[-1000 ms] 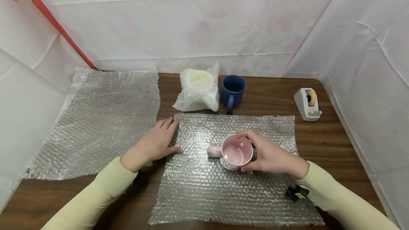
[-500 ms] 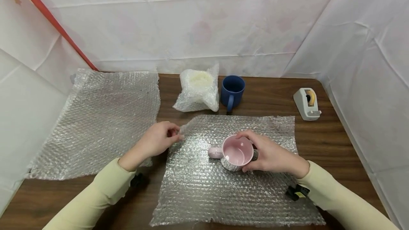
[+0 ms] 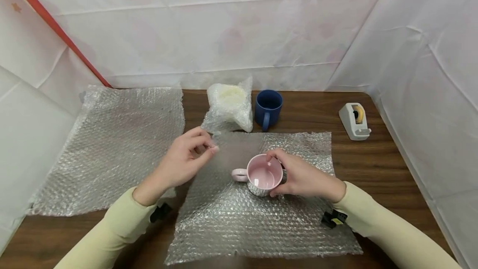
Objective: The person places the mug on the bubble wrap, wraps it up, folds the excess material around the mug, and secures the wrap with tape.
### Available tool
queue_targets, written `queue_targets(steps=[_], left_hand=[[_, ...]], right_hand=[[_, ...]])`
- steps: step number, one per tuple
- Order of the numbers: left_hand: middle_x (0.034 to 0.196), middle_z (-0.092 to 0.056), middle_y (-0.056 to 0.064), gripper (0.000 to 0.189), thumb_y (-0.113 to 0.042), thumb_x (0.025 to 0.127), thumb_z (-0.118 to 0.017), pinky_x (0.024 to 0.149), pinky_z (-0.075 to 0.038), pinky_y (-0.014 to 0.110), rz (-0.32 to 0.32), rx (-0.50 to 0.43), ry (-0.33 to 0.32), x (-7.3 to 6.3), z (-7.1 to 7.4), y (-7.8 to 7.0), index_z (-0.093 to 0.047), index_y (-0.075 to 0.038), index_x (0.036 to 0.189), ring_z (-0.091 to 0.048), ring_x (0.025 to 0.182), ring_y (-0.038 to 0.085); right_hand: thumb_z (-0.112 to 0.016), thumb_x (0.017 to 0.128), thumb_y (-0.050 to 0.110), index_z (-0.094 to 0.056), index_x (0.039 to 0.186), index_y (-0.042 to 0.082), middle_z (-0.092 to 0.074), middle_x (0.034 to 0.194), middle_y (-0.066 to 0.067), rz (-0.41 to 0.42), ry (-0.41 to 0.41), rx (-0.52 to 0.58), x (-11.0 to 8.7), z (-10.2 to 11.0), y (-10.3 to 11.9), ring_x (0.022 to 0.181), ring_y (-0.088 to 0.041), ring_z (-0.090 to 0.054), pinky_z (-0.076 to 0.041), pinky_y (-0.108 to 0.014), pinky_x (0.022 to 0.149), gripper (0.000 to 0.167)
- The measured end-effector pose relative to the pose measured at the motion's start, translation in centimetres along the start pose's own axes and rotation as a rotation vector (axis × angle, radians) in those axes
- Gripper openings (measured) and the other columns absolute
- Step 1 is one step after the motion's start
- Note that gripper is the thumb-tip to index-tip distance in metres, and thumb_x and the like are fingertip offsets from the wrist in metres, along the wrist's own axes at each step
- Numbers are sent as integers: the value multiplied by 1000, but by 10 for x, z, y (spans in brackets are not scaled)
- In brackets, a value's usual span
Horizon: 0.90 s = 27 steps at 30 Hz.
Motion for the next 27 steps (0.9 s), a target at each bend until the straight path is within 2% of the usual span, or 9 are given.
queue_targets(steps=[4, 7, 9, 11, 16, 19, 22, 25, 27], left_hand=[[116, -68, -1, 4, -13, 91, -69, 76, -56, 32, -125, -82, 96, 1, -13, -22, -72, -13, 90, -66, 94, 12], [129, -65, -1, 4, -15, 92, -67, 93, -52, 37, -201, -75, 202, -1, -26, -33, -71, -17, 93, -62, 115, 15], [133, -63, -3, 4, -20, 94, -67, 100, -48, 38, -232, -42, 271, -3, -34, -37, -70, -20, 96, -56, 124, 15], [135, -61, -6, 11, -28, 97, -64, 102, -46, 36, -248, 8, 337, -6, -42, -40, -70, -22, 104, -52, 127, 12], [138, -58, -8, 39, -49, 99, -55, 105, -42, 35, -300, 165, 452, -11, -55, -42, -65, -21, 123, -44, 132, 12], [141, -56, -5, 47, -53, 100, -50, 110, -37, 37, -362, 240, 494, -13, -57, -44, -62, -18, 129, -41, 135, 17], [140, -56, -3, 45, -46, 103, -48, 113, -33, 37, -433, 291, 509, -15, -57, -44, -61, -15, 133, -42, 134, 19], [137, -59, -1, 36, -34, 104, -51, 113, -32, 35, -511, 312, 498, -13, -57, -44, -63, -12, 131, -46, 131, 22], [134, -61, 0, 31, -27, 103, -56, 113, -32, 34, -560, 321, 485, -10, -57, -44, -64, -12, 129, -48, 128, 23]], right_hand=[[-95, 65, 21, -45, 123, 13, -55, 126, -6, -7, -2, 3, 8, -3, -1, 116, -20, -56, -49, -43, 94, 78], [-96, 64, 20, -44, 122, 12, -51, 128, -5, 16, -24, 19, 12, -3, -1, 118, -20, -53, -48, -42, 97, 78], [-96, 63, 19, -44, 119, 11, -48, 129, -4, 32, -40, 33, 13, -3, 0, 119, -20, -51, -47, -41, 99, 77], [-96, 63, 18, -43, 115, 12, -47, 129, -3, 36, -51, 45, 14, -3, 0, 120, -19, -50, -46, -41, 99, 74], [-94, 66, 17, -45, 114, 10, -48, 135, -6, 24, -67, 16, 10, -5, 1, 122, -21, -50, -47, -42, 100, 69], [-91, 71, 18, -47, 116, 8, -49, 139, -8, 26, -66, -7, 4, -3, 3, 125, -23, -51, -47, -42, 101, 64], [-87, 76, 19, -53, 110, 9, -55, 135, -7, 43, -95, -46, -3, 8, 3, 122, -23, -54, -50, -42, 96, 50], [-84, 79, 14, -58, 105, 10, -62, 126, -7, 42, -180, -129, -15, 31, -1, 113, -22, -59, -54, -43, 87, 37], [-82, 80, 9, -59, 106, 6, -64, 120, -10, 4, -259, -197, -25, 48, -8, 106, -24, -62, -55, -44, 81, 35]])
Point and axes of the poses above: each hand's wrist, its own x-axis towards the middle knuckle, its own z-axis out of the back of the hand, y = z × x, the point moved 6 cm from there along x, towards the middle knuckle
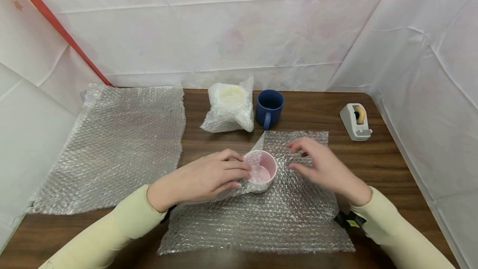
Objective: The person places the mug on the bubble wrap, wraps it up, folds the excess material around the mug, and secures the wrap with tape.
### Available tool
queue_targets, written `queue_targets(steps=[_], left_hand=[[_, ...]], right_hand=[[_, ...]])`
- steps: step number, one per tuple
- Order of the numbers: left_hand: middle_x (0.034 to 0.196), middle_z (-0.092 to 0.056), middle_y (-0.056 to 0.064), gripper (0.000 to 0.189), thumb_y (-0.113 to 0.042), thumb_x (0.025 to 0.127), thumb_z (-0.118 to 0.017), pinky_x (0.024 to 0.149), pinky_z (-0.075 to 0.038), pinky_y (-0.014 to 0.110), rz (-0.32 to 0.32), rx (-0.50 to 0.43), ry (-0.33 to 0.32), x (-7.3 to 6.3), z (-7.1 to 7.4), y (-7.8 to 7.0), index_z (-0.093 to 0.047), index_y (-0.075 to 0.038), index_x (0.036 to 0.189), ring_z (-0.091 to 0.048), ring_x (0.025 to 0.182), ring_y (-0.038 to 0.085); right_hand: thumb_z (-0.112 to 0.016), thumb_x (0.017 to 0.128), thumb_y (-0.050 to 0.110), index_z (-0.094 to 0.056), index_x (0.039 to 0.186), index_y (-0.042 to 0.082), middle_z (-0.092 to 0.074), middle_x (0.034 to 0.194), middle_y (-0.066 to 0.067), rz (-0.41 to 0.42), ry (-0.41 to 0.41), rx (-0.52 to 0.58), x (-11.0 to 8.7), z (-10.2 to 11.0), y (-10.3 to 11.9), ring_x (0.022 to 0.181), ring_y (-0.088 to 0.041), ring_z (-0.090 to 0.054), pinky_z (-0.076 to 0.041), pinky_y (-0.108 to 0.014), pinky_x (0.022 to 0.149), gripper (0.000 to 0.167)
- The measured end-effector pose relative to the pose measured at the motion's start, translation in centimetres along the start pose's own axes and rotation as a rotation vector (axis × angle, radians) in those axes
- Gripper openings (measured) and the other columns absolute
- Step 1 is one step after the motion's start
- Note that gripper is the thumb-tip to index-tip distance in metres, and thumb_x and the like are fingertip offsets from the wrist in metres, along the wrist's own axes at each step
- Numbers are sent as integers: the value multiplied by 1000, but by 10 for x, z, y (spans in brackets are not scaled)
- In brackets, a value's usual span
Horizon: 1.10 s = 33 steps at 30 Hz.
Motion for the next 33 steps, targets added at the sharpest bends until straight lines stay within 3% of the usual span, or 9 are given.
queue_targets(steps=[4, 8, 10, 14, 17, 21, 25, 27, 33], left_hand=[[129, -64, -2, 30, -21, 96, -67, 112, -33, 32, -34, 14, -30, 2, 1, 3, -67, -12, 124, -51, 124, 23], [127, -65, -3, 29, -23, 94, -70, 111, -35, 32, -37, 3, -38, 2, -1, 5, -69, -14, 122, -51, 125, 22], [127, -65, -4, 28, -25, 95, -69, 111, -35, 32, -34, -2, -39, 2, -1, 6, -70, -14, 121, -51, 125, 21], [127, -66, -3, 28, -25, 95, -69, 110, -36, 32, -37, -11, -44, 2, -2, 7, -70, -14, 122, -52, 125, 21], [128, -66, -3, 29, -21, 94, -70, 110, -36, 32, -46, 1, -54, 2, -2, 6, -71, -14, 123, -52, 125, 21], [127, -66, -5, 32, -13, 90, -74, 108, -39, 32, -54, 54, -82, 4, 0, 5, -73, -17, 122, -54, 123, 19], [121, -69, -7, 32, -9, 87, -76, 104, -43, 31, -62, 115, -118, 8, 1, 4, -75, -20, 117, -57, 118, 17], [119, -70, -8, 30, -9, 87, -75, 102, -45, 30, -60, 127, -129, 10, 1, 4, -76, -20, 114, -58, 116, 16], [119, -69, -3, 24, -11, 87, -74, 101, -46, 30, -30, 141, -147, 14, 4, 4, -77, -20, 108, -59, 115, 16]], right_hand=[[-79, 83, 5, -51, 129, -5, -58, 117, -21, -233, -121, -112, -13, 29, -35, 101, -34, -59, -52, -51, 80, 55], [-76, 89, 17, -25, 149, -10, -50, 125, -31, -527, -80, -95, -30, 35, -75, 106, -43, -55, -48, -56, 83, 83], [-74, 91, 26, -19, 151, -11, -53, 125, -31, -620, 5, 4, -38, 29, -91, 107, -41, -58, -50, -54, 84, 89], [-69, 95, 30, -39, 142, -13, -67, 114, -19, -684, 155, 300, -48, 12, -105, 97, -24, -66, -54, -39, 82, 70], [-66, 97, 21, -60, 125, -11, -71, 107, -11, -627, 189, 459, -47, 10, -99, 92, -12, -65, -53, -29, 80, 43], [-60, 99, 9, -70, 113, -5, -72, 104, -6, -420, 168, 484, -35, 18, -68, 90, -9, -64, -53, -26, 76, 22], [-58, 99, 3, -74, 110, 4, -72, 100, -2, -216, 131, 418, -21, 20, -29, 84, -11, -61, -52, -27, 68, 20], [-58, 99, 3, -75, 109, 9, -71, 101, 1, -165, 119, 392, -16, 16, -11, 85, -12, -61, -51, -27, 69, 21], [-58, 100, 8, -76, 113, 13, -64, 127, 4, -64, 118, 298, -6, 2, 26, 115, -16, -60, -50, -28, 90, 22]])
Point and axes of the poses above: each hand's wrist, its own x-axis towards the middle knuckle, its own z-axis out of the back of the hand, y = z × x, the point moved 6 cm from there along x, towards the middle knuckle
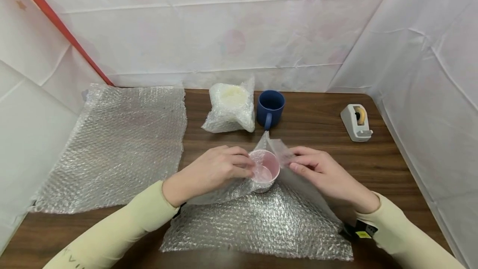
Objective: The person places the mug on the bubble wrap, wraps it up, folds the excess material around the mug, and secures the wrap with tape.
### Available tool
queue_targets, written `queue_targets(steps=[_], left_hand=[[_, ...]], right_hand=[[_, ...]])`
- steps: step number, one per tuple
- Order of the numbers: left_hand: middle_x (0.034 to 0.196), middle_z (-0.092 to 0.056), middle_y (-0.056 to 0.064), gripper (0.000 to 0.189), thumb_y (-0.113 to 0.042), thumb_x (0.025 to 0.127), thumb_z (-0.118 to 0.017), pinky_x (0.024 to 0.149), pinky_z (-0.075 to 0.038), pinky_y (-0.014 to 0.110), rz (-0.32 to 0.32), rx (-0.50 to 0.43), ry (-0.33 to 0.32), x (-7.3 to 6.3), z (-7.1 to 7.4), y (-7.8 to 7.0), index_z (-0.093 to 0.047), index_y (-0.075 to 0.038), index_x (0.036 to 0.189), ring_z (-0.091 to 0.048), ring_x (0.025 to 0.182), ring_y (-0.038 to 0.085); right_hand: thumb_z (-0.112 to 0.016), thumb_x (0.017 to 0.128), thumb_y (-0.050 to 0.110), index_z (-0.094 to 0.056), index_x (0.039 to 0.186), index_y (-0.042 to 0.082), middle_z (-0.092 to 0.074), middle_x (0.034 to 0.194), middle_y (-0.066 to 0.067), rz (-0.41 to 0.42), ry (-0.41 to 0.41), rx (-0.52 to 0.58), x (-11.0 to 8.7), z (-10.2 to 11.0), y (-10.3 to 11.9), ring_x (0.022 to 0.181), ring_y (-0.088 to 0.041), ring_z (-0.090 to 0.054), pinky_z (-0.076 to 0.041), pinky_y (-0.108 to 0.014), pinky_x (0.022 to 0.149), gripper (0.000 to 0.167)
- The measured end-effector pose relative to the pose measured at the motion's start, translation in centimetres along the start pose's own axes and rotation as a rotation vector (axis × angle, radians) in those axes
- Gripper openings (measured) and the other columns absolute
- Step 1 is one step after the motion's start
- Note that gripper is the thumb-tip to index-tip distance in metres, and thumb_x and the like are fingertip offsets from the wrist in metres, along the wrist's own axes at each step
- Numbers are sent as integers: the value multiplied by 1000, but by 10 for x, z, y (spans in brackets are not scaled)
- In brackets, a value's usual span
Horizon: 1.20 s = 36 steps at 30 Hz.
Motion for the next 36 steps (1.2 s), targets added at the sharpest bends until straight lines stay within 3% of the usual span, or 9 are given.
queue_targets(steps=[3, 6, 8, 13, 18, 25, 30, 32, 36], left_hand=[[115, -67, -1, 21, -14, 84, -79, 95, -49, 27, 70, -47, -45, 1, 2, 3, -73, -14, 104, -62, 106, 14], [111, -62, 1, 37, -18, 77, -86, 86, -52, 25, 157, -79, -103, 1, 4, 9, -64, -8, 105, -60, 99, 14], [116, -60, 4, 45, -20, 76, -87, 89, -51, 26, 176, -78, -111, 2, 5, 11, -62, -7, 111, -59, 103, 15], [135, -59, 5, 36, -15, 87, -75, 107, -41, 36, 48, -33, 26, 4, -4, 6, -66, -13, 122, -51, 128, 22], [132, -62, -4, 26, -18, 97, -63, 105, -41, 35, -11, 50, 149, 3, -9, 3, -68, -20, 122, -48, 131, 18], [126, -64, -8, 25, -20, 96, -63, 95, -45, 32, 7, 114, 150, 4, -7, 4, -70, -22, 119, -52, 125, 15], [122, -65, -8, 25, -24, 94, -66, 93, -45, 32, 22, 104, 121, 2, -5, 7, -72, -22, 117, -53, 122, 14], [123, -65, -8, 26, -26, 93, -66, 94, -45, 32, 21, 98, 119, 1, -5, 7, -72, -21, 118, -53, 123, 14], [124, -65, -6, 26, -25, 95, -66, 96, -45, 33, 8, 88, 125, 3, -6, 7, -71, -20, 120, -52, 124, 16]], right_hand=[[-57, 102, 11, -74, 119, 12, -60, 135, 3, 60, 55, -67, 3, -10, 7, 126, -18, -54, -46, -32, 100, 24], [-55, 103, 13, -69, 126, 13, -57, 140, 2, 129, 123, -139, 3, -18, 11, 131, -18, -48, -41, -37, 105, 28], [-54, 103, 13, -67, 130, 14, -56, 141, 1, 165, 151, -180, 3, -21, 12, 133, -19, -45, -39, -40, 107, 30], [-54, 102, 11, -61, 136, 12, -52, 145, 0, 193, 205, -281, 2, -25, 14, 136, -20, -41, -38, -42, 108, 34], [-55, 101, 9, -52, 145, 11, -44, 152, -4, 200, 303, -372, -2, -21, 24, 141, -23, -37, -37, -43, 110, 44], [-66, 90, -3, -56, 140, 13, -54, 142, -3, 216, 303, -436, -15, 6, 32, 129, -22, -51, -48, -43, 99, 55], [-83, 72, -6, -37, 155, 17, -51, 145, -7, 161, 205, -607, -34, 13, 11, 107, -21, -62, -56, -35, 79, 97], [-79, 72, -7, -32, 156, 17, -45, 148, -16, 264, 134, -660, -44, 8, 5, 103, -26, -63, -57, -37, 76, 99], [-53, 89, -6, -49, 147, 15, -43, 143, -32, 629, -34, -680, -67, -6, 7, 104, -35, -60, -52, -43, 83, 62]])
Point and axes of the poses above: each hand's wrist, its own x-axis towards the middle knuckle, its own z-axis out of the back of the hand, y = z × x, the point moved 6 cm from there along x, towards the middle knuckle
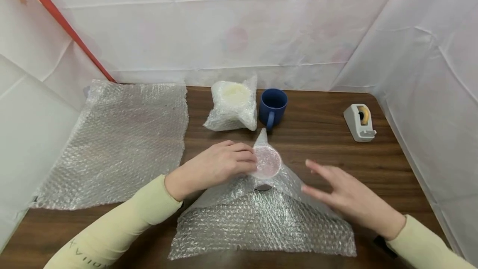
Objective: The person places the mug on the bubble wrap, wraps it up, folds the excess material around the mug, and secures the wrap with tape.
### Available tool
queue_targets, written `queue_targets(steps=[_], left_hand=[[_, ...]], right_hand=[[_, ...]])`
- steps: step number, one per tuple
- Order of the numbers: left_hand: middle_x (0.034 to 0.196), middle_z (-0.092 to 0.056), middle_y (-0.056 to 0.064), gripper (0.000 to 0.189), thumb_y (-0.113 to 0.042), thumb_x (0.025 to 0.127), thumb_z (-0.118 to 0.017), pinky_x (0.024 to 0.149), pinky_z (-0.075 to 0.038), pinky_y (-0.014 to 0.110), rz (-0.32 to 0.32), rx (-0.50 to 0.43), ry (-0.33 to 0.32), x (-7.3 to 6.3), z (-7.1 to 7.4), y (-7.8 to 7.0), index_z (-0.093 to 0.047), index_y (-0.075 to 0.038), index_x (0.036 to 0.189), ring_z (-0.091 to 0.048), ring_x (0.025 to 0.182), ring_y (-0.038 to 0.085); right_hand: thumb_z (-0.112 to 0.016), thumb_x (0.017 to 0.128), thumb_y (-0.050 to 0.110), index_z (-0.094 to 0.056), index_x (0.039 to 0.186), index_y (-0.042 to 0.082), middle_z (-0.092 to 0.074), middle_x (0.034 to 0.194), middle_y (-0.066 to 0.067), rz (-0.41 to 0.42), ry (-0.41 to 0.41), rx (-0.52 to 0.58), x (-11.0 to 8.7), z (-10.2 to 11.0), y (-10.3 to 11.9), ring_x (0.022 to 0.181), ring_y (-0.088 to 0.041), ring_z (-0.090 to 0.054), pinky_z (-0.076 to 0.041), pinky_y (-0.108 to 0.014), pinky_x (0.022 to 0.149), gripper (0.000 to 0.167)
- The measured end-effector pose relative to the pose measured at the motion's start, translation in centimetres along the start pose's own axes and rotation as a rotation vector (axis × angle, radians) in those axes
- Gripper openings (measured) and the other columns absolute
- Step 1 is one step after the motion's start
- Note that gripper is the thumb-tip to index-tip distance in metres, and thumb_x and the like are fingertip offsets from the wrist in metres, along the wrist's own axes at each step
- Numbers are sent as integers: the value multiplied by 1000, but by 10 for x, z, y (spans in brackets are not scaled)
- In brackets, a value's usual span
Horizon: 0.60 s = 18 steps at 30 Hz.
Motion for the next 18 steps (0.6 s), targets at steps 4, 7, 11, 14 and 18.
queue_targets(steps=[4, 7, 11, 14, 18], left_hand=[[123, -65, -6, 25, -23, 95, -64, 95, -45, 33, -7, 18, -1, 2, 0, -1, -72, -21, 119, -52, 124, 17], [122, -65, -6, 25, -21, 96, -63, 96, -45, 34, -15, 34, 2, 3, 1, -2, -72, -20, 119, -52, 123, 17], [121, -65, -5, 23, -19, 96, -62, 97, -45, 34, -26, 43, 6, 4, 1, -4, -73, -20, 116, -52, 122, 18], [116, -66, -7, 20, -20, 96, -63, 94, -46, 34, -35, 60, -7, 7, 1, -7, -75, -21, 112, -53, 119, 18], [109, -65, -8, 16, -21, 95, -64, 90, -47, 33, -62, 90, -17, 13, -1, -15, -76, -23, 106, -54, 112, 17]], right_hand=[[-39, 105, -1, -70, 122, 9, -58, 129, -27, 165, -158, -14, -3, 2, 23, 94, -30, -61, -50, -37, 78, 37], [-50, 105, 10, -75, 100, 5, -67, 117, -21, 199, -240, 1, 8, 5, 30, 87, -27, -63, -52, -35, 73, 26], [-61, 100, 17, -75, 89, 3, -71, 101, -16, 221, -377, 75, 28, 8, 28, 81, -27, -65, -54, -35, 70, 23], [-64, 99, 17, -74, 85, 3, -71, 95, -15, 198, -447, 151, 44, 8, 24, 79, -29, -64, -53, -36, 70, 22], [-62, 99, 17, -71, 81, 3, -67, 99, -24, 97, -500, 233, 58, 3, 16, 88, -38, -64, -53, -38, 86, 25]])
Point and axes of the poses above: each hand's wrist, its own x-axis towards the middle knuckle, its own z-axis out of the back of the hand, y = z × x, the point moved 6 cm from there along x, towards the middle knuckle
